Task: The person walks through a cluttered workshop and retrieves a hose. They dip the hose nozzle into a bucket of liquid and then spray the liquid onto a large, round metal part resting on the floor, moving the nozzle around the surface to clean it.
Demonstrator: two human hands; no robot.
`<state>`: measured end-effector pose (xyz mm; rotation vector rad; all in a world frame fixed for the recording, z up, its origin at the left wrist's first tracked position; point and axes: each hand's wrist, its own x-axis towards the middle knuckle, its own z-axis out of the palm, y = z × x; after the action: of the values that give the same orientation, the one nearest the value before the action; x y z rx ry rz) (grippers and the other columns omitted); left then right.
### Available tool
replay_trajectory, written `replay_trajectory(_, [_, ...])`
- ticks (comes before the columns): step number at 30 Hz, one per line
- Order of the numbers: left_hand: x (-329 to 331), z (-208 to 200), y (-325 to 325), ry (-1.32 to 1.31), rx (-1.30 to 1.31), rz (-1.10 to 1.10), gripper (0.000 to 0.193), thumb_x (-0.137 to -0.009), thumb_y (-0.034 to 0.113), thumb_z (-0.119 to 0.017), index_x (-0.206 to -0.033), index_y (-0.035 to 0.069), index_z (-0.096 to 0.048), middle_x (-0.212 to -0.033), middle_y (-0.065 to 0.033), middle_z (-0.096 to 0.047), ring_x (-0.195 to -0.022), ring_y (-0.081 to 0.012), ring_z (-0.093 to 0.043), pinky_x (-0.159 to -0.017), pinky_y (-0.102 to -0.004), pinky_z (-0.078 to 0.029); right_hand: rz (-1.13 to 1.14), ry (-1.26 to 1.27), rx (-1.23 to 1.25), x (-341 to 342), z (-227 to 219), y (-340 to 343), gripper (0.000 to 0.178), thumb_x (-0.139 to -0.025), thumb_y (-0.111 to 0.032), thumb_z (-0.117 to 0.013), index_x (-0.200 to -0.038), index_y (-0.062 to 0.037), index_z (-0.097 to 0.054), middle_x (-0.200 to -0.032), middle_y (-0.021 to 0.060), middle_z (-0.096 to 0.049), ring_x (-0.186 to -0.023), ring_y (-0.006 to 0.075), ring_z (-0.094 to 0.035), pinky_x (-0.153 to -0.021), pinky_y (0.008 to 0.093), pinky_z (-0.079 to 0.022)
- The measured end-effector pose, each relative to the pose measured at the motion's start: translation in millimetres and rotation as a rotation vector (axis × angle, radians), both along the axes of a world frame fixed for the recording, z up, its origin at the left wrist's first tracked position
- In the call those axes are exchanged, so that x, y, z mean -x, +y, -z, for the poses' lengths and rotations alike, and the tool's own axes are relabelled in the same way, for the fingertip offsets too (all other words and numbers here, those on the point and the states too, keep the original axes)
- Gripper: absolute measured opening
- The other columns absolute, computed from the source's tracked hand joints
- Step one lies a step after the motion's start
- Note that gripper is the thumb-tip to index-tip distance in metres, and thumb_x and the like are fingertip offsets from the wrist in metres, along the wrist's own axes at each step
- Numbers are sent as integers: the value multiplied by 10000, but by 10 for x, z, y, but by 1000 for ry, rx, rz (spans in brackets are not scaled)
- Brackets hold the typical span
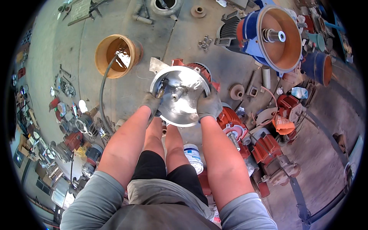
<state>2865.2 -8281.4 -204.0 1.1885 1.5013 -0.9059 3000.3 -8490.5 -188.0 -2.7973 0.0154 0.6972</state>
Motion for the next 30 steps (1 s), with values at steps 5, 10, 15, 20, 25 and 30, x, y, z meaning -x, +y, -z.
replay_trajectory(5, [-68,-58,119,-2,73,1,634,-976,217,-710,-1485,-46,-440,-1080,-232,-737,-588,-261,-725,-495,-373,-603,23,-16,-28,-19,-12,55,460,-974,-331,-661,-1398,-155,-681,-1280,174,-739,-1132,393,-724,-964,495,-564])
replay_trajectory(10, [-51,-50,106,22,-48,21,659,-1008,351,-690,-1491,-28,-451,-997,-206,-744,-576,-250,-721,-494,-380,-585,1,21,8,-57,-22,129,457,-968,-336,-673,-1394,-171,-680,-1257,186,-745,-1114,408,-727,-942,512,-568])
replay_trajectory(15, [-50,22,198,39,-13,45,692,-1037,470,-666,-1467,-39,-479,-949,-196,-744,-568,-255,-715,-483,-396,-569,9,6,35,-69,-57,221,459,-967,-338,-674,-1391,-163,-677,-1213,193,-749,-1082,420,-730,-917,531,-568])
replay_trajectory(20, [-15,104,179,-19,-58,44,750,-1041,550,-637,-1459,-51,-472,-921,-195,-739,-534,-259,-694,-470,-403,-550,-30,-67,35,-47,38,193,441,-971,-335,-669,-1375,-158,-685,-1170,192,-751,-1053,419,-731,-902,536,-569])
replay_trajectory(25, [-29,14,170,15,-18,31,800,-1038,587,-620,-1479,-56,-441,-917,-196,-732,-542,-253,-685,-470,-395,-538,-17,-33,49,-31,4,213,455,-969,-318,-667,-1387,-139,-678,-1184,191,-751,-1070,414,-729,-927,517,-571])
replay_trajectory(30, [24,136,200,25,-26,66,824,-1034,604,-613,-1501,-47,-422,-921,-195,-733,-558,-244,-686,-499,-392,-547,-18,-23,78,-15,-4,251,458,-976,-329,-659,-1389,-132,-677,-1222,193,-745,-1107,413,-723,-946,509,-569])
